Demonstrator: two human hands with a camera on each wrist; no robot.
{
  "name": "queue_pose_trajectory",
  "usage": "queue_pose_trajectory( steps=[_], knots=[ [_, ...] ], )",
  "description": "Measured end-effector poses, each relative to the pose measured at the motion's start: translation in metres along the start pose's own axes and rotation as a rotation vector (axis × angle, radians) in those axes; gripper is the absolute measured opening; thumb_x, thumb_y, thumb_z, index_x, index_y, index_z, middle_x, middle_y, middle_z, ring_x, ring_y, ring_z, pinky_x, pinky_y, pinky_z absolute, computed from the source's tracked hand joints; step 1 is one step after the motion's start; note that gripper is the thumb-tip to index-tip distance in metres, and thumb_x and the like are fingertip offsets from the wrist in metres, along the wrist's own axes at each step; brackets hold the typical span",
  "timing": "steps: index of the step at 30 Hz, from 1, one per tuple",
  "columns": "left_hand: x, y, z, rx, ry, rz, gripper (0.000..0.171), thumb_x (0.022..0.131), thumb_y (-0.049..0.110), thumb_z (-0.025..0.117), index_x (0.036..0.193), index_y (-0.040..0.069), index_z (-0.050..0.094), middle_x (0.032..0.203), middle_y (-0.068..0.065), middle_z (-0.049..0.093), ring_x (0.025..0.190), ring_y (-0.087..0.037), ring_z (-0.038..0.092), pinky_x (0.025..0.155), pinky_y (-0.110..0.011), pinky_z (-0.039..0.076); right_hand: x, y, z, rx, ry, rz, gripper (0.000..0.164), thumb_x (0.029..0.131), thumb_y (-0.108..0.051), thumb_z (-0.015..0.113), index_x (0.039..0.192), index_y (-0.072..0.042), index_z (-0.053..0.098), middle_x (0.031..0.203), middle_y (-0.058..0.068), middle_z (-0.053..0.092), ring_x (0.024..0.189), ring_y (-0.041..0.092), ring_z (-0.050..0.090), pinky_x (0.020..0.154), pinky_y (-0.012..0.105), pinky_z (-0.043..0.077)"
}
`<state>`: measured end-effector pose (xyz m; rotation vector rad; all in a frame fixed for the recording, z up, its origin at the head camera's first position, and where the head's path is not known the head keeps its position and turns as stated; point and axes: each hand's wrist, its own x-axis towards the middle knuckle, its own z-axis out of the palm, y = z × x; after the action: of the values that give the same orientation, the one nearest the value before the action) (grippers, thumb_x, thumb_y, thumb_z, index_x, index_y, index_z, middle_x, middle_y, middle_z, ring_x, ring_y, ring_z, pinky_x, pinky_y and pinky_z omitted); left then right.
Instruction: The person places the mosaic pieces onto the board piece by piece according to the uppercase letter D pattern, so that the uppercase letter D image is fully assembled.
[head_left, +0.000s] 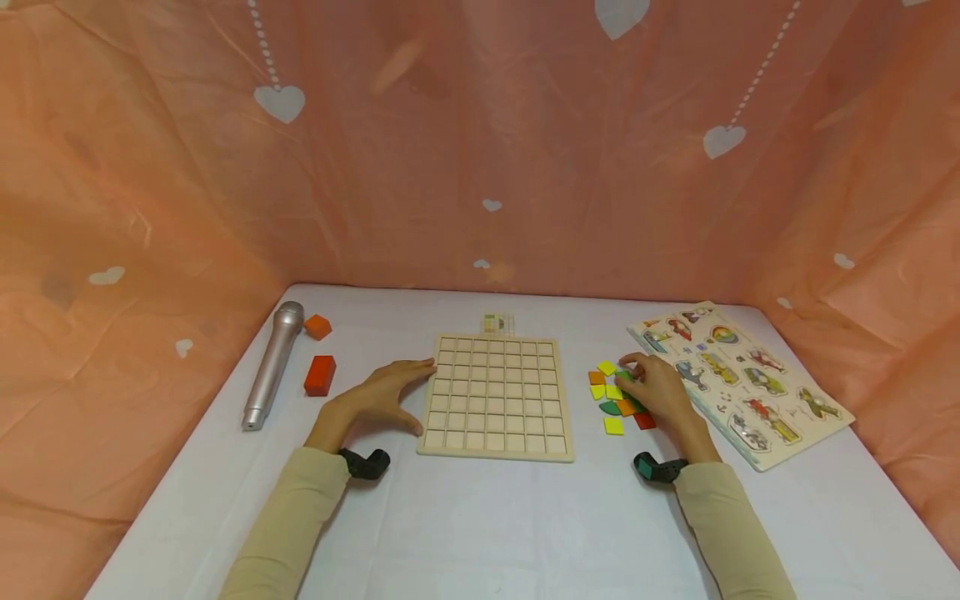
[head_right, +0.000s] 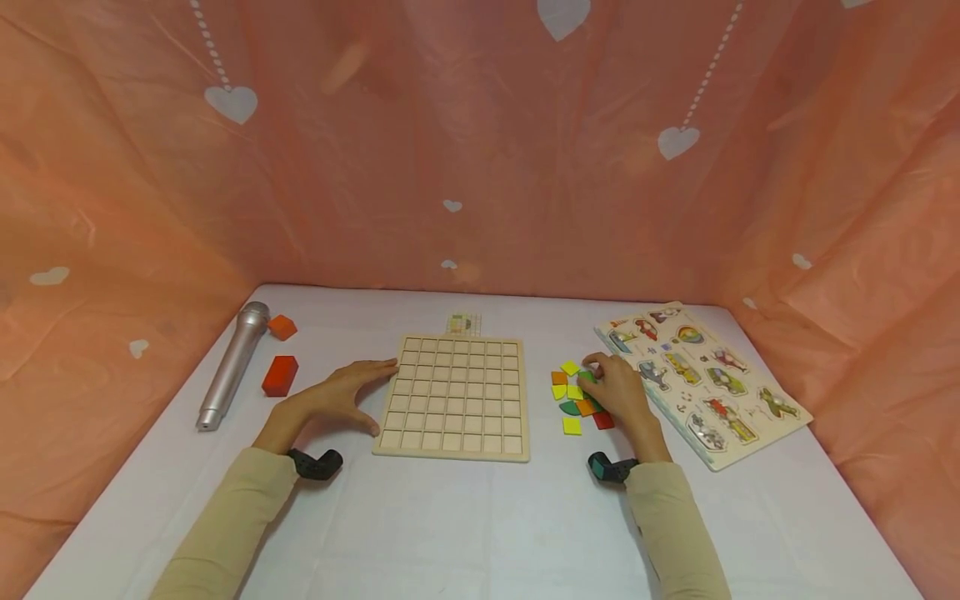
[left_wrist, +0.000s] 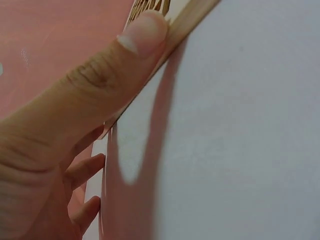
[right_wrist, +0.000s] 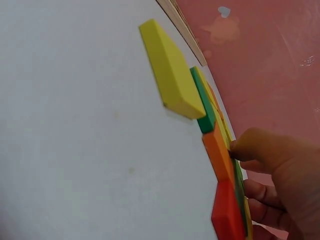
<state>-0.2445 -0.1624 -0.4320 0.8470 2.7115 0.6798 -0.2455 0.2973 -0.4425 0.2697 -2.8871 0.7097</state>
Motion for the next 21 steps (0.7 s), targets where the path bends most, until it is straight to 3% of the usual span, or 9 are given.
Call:
queue_pose_trajectory(
  steps=[7, 14, 21],
  knots=[
    [0.000, 0.002, -0.003, -0.025, -0.018, -0.014, 0.104, 0.060, 0.039, 0.085, 0.145, 0.010, 0.033, 0.152, -0.008, 0.028, 0.138, -0.033, 0.023, 0.110, -0.052, 0.022, 0.004, -0.004, -0.003, 0.047, 0.001, 0.016, 0.037, 0.082, -0.018, 0.068, 0.113, 0.001, 0.062, 0.087, 0.013, 0.061, 0.077, 0.024, 0.054, 0.067, 0.033, 0.045],
    [0.000, 0.002, -0.004, -0.071, -0.030, -0.048, 0.103, 0.061, 0.036, 0.086, 0.145, 0.012, 0.033, 0.152, -0.008, 0.027, 0.138, -0.032, 0.022, 0.111, -0.051, 0.021, 0.018, -0.029, -0.004, 0.181, 0.052, -0.080, 0.033, 0.082, -0.013, 0.069, 0.111, 0.003, 0.064, 0.098, 0.018, 0.062, 0.089, 0.032, 0.059, 0.077, 0.046, 0.050],
    [0.001, 0.000, -0.002, -0.061, -0.020, -0.016, 0.101, 0.062, 0.036, 0.085, 0.145, 0.009, 0.034, 0.151, -0.010, 0.028, 0.138, -0.034, 0.023, 0.110, -0.053, 0.021, 0.033, -0.064, 0.011, 0.274, 0.082, -0.189, 0.029, 0.081, -0.008, 0.069, 0.108, 0.003, 0.066, 0.095, 0.015, 0.060, 0.087, 0.029, 0.060, 0.076, 0.042, 0.052]
  ],
)
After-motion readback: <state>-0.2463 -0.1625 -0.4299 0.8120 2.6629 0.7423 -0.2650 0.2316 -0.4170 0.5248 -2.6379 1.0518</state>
